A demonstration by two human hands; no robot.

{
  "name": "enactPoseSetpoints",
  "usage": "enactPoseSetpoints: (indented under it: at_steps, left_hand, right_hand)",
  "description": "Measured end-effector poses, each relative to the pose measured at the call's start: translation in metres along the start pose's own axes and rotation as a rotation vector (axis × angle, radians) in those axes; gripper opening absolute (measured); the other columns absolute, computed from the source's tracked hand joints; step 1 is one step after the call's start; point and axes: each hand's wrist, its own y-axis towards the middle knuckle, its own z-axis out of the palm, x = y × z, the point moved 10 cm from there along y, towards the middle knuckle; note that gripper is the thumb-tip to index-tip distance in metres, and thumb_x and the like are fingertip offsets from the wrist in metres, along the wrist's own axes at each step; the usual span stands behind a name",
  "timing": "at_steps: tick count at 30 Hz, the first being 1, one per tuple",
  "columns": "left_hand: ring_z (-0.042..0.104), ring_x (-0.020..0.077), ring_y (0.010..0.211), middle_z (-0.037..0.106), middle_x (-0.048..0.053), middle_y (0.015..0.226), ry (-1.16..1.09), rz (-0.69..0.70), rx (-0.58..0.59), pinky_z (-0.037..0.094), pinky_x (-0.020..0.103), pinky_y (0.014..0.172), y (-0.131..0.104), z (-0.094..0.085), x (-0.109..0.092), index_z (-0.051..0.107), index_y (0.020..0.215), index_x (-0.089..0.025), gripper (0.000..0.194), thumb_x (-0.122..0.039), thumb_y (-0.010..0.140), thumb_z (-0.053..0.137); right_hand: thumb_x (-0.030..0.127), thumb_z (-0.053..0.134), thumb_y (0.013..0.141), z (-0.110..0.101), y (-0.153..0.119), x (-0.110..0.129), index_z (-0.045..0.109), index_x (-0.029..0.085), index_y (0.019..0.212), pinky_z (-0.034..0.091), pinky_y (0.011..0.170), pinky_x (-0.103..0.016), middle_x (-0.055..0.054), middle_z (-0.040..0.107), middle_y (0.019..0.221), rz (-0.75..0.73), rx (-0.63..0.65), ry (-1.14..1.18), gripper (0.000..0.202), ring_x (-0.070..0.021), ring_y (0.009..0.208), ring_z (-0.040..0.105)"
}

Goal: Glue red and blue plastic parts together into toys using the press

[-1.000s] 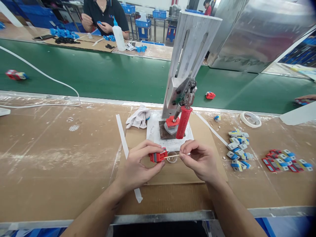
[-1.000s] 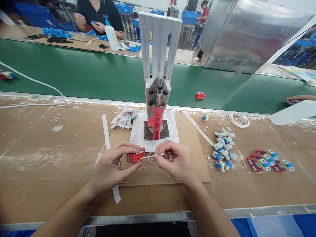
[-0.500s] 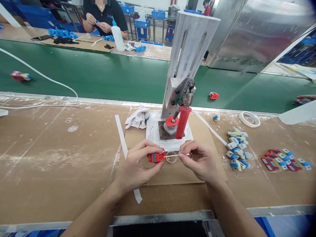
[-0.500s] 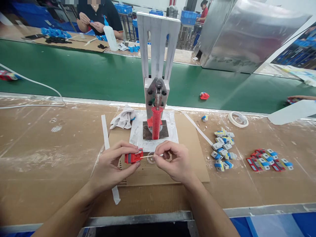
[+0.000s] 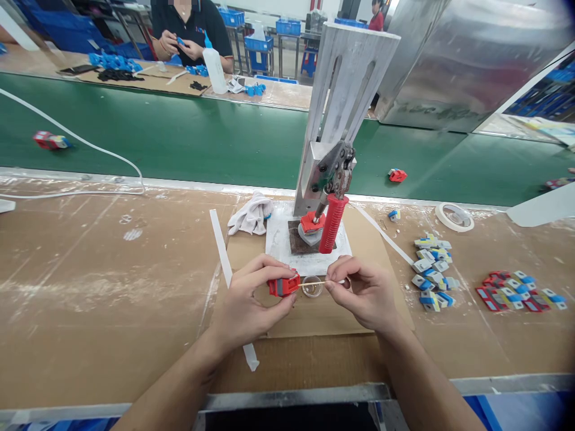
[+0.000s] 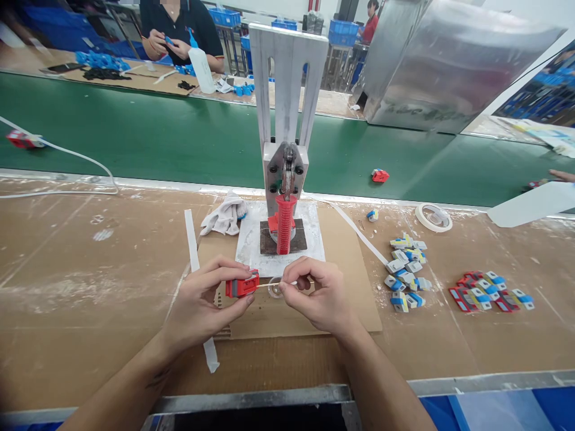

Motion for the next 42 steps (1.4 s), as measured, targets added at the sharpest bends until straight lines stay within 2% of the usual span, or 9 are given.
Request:
enactPoseSetpoints:
  at_steps: [8, 11, 18, 22, 25, 29, 32, 37, 42]
  left_hand:
    - [0.070, 0.0131, 0.088, 0.069, 0.003, 0.098, -0.009, 0.006, -0.007, 0.058, 0.022, 0.079, 0.000, -0.002, -0.002, 0.073, 0.103, -0.023, 0.028, -0.006, 0.080, 0.075]
    - [0.070, 0.0143, 0.092, 0.069, 0.003, 0.100, -0.056, -0.002, -0.025, 0.058, 0.024, 0.083, 0.000, -0.003, 0.002, 0.073, 0.103, -0.023, 0.028, -0.006, 0.081, 0.075]
    - [0.069, 0.0155, 0.101, 0.068, 0.003, 0.106, -0.155, -0.065, -0.012, 0.058, 0.023, 0.088, -0.003, -0.004, 0.015, 0.071, 0.108, -0.027, 0.031, -0.007, 0.083, 0.072]
    - [0.070, 0.0177, 0.106, 0.069, 0.004, 0.110, -0.188, -0.133, -0.061, 0.059, 0.023, 0.090, -0.007, -0.010, 0.029, 0.073, 0.109, -0.027, 0.028, -0.013, 0.084, 0.075]
    - [0.072, 0.0197, 0.102, 0.072, 0.004, 0.112, -0.242, -0.264, -0.134, 0.061, 0.024, 0.090, -0.011, -0.016, 0.050, 0.075, 0.106, -0.026, 0.027, -0.021, 0.081, 0.081]
    - [0.074, 0.0197, 0.104, 0.077, 0.004, 0.116, -0.433, -0.464, -0.238, 0.061, 0.021, 0.090, -0.018, -0.020, 0.077, 0.076, 0.108, -0.026, 0.034, -0.029, 0.076, 0.087]
    - [0.074, 0.0196, 0.104, 0.079, 0.005, 0.113, -0.577, -0.503, -0.295, 0.061, 0.018, 0.085, -0.017, -0.021, 0.082, 0.078, 0.104, -0.025, 0.038, -0.033, 0.070, 0.092]
    - [0.075, 0.0149, 0.088, 0.081, 0.001, 0.094, -0.746, -0.528, -0.364, 0.061, 0.015, 0.077, -0.013, -0.019, 0.082, 0.079, 0.095, -0.027, 0.042, -0.033, 0.058, 0.098]
    - [0.074, 0.0145, 0.090, 0.080, 0.002, 0.098, -0.780, -0.507, -0.342, 0.062, 0.017, 0.078, -0.007, -0.020, 0.080, 0.078, 0.094, -0.026, 0.039, -0.029, 0.060, 0.098]
  right_hand:
    - [0.006, 0.070, 0.086, -0.015, 0.000, 0.011, 0.060, 0.022, 0.082, 0.046, 0.060, -0.027, -0.001, 0.067, 0.076, -0.097, -0.012, 0.046, 0.019, -0.0146, 0.069, 0.061]
    - [0.001, 0.068, 0.085, -0.021, -0.001, 0.019, 0.061, 0.022, 0.085, 0.048, 0.066, -0.027, 0.001, 0.066, 0.078, -0.168, 0.101, -0.047, 0.022, -0.0133, 0.072, 0.060]
    - [0.004, 0.057, 0.091, 0.029, -0.012, 0.006, 0.065, 0.020, 0.092, 0.050, 0.071, -0.028, -0.004, 0.070, 0.089, -0.228, 0.524, -0.502, 0.018, -0.0177, 0.082, 0.064]
    - [0.006, 0.060, 0.087, 0.045, -0.019, 0.005, 0.067, 0.019, 0.101, 0.054, 0.082, -0.030, -0.006, 0.072, 0.099, -0.242, 0.647, -0.491, 0.020, -0.0190, 0.092, 0.066]
    - [0.014, 0.064, 0.087, -0.001, -0.009, 0.009, 0.067, 0.021, 0.111, 0.055, 0.088, -0.031, -0.006, 0.072, 0.110, -0.192, 0.456, -0.410, 0.025, -0.0192, 0.102, 0.067]
    - [0.028, 0.059, 0.094, -0.161, 0.000, -0.003, 0.068, 0.022, 0.097, 0.050, 0.069, -0.032, -0.007, 0.072, 0.098, 0.045, -0.335, -0.753, 0.011, -0.0210, 0.088, 0.065]
    - [0.031, 0.058, 0.093, -0.226, 0.014, -0.025, 0.068, 0.019, 0.093, 0.051, 0.076, -0.038, -0.012, 0.071, 0.095, 0.121, -0.447, -0.836, 0.016, -0.0250, 0.086, 0.064]
    - [0.027, 0.067, 0.085, -0.236, 0.065, -0.089, 0.070, 0.020, 0.093, 0.046, 0.100, -0.044, -0.013, 0.071, 0.109, 0.353, -0.218, -0.844, 0.012, -0.0316, 0.111, 0.064]
    - [0.021, 0.080, 0.065, -0.226, 0.088, -0.104, 0.065, 0.024, 0.072, 0.049, 0.092, -0.045, -0.006, 0.067, 0.076, 0.417, -0.188, -0.753, 0.017, -0.0336, 0.101, 0.066]
